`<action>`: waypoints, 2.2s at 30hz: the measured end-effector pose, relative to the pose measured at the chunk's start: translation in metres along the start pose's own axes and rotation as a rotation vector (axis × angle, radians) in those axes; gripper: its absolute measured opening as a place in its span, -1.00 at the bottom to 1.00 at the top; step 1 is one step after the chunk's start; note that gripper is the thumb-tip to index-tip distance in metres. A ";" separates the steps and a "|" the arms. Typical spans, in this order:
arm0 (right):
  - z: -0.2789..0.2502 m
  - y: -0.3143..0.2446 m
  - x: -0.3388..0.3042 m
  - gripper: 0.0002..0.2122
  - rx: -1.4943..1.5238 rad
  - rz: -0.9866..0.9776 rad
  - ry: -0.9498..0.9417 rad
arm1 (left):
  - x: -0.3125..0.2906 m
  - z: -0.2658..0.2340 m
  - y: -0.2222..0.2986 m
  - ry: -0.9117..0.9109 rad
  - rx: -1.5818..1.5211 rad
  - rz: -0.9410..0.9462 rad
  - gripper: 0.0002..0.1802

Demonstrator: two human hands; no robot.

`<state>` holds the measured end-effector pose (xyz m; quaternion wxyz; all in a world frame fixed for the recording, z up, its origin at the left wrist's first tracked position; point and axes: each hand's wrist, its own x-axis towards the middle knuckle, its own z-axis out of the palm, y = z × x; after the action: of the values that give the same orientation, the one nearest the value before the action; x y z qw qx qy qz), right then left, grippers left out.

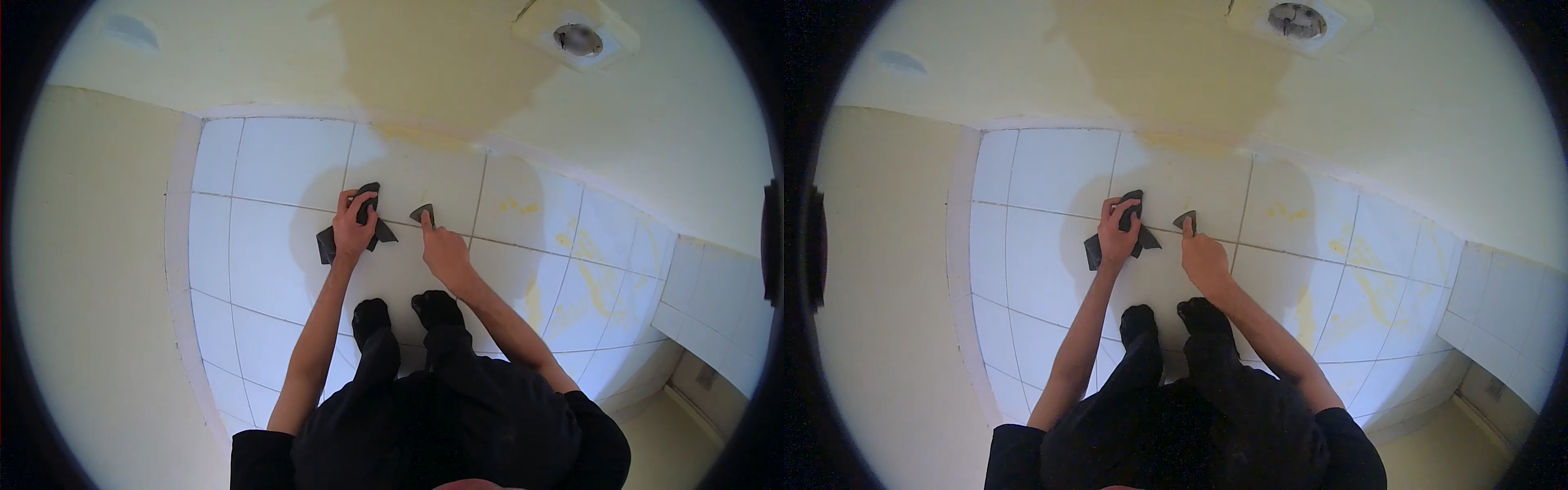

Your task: The person scrapes grout or debris from a tiled surface using a small scraper and then wipes the area with a dark cloth.

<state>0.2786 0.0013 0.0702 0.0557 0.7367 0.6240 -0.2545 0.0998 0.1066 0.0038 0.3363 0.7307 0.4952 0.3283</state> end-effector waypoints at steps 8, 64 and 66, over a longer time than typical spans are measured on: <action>0.005 0.002 0.003 -0.39 0.037 0.024 -0.069 | -0.001 -0.003 0.003 -0.011 -0.034 -0.030 -0.68; 0.000 0.014 0.013 -0.40 0.063 0.042 -0.030 | 0.001 -0.001 0.002 0.007 -0.006 0.023 -0.69; 0.007 0.011 0.012 -0.41 0.037 0.037 0.012 | 0.000 -0.002 0.002 0.000 0.003 0.005 -0.68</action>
<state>0.2876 0.0072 0.0561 0.0431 0.7507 0.6057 -0.2603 0.0992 0.1062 0.0060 0.3343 0.7323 0.4939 0.3287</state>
